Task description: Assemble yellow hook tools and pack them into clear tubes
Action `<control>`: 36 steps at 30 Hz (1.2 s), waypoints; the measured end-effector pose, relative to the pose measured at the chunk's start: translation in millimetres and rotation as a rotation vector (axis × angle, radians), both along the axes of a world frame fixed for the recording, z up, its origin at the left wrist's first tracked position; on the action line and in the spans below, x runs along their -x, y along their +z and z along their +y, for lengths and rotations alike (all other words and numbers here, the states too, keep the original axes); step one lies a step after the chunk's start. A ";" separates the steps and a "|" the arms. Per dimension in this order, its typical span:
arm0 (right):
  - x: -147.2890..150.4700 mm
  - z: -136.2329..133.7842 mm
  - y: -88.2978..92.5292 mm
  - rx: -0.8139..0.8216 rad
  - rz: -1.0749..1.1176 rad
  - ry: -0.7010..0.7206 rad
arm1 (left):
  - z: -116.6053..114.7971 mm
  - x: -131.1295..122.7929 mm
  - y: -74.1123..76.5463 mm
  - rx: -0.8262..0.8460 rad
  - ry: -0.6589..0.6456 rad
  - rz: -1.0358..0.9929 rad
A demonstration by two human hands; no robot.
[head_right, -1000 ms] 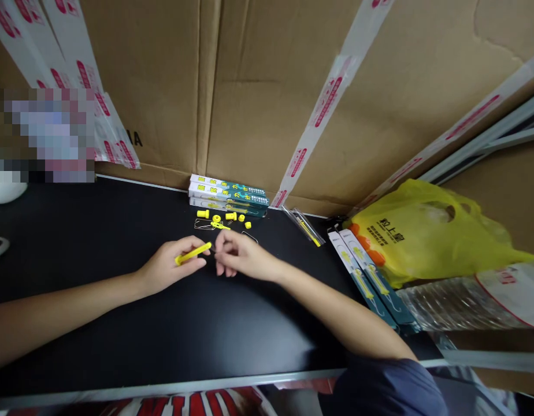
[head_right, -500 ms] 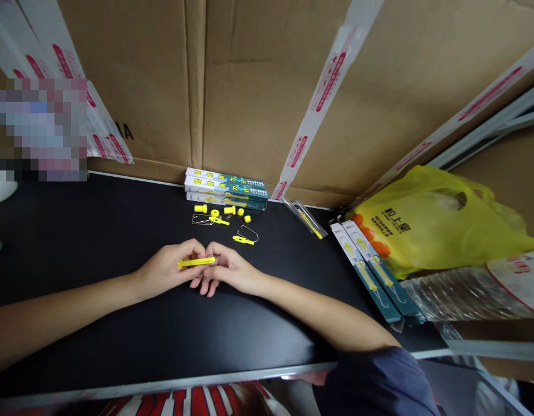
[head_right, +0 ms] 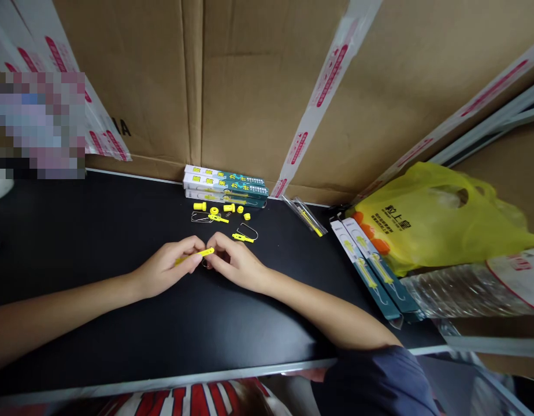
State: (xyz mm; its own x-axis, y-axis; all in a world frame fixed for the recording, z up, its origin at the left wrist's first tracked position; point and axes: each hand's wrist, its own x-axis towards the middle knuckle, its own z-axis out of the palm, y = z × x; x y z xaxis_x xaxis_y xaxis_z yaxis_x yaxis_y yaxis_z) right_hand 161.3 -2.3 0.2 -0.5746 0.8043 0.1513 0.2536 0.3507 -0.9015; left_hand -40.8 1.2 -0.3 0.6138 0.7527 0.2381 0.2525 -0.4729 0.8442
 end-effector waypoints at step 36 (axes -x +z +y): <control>-7.5 8.6 10.2 -0.084 -0.118 0.029 | -1.3 -4.5 -2.6 0.629 -0.086 -0.036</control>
State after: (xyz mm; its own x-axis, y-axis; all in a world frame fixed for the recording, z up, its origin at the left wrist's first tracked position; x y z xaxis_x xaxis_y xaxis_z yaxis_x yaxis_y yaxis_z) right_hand 168.8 6.3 10.5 -0.6149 0.7746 0.1477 0.3446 0.4324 -0.8333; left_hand -36.4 0.0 -3.0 0.6779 0.7039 -0.2118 0.2021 0.0986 0.9744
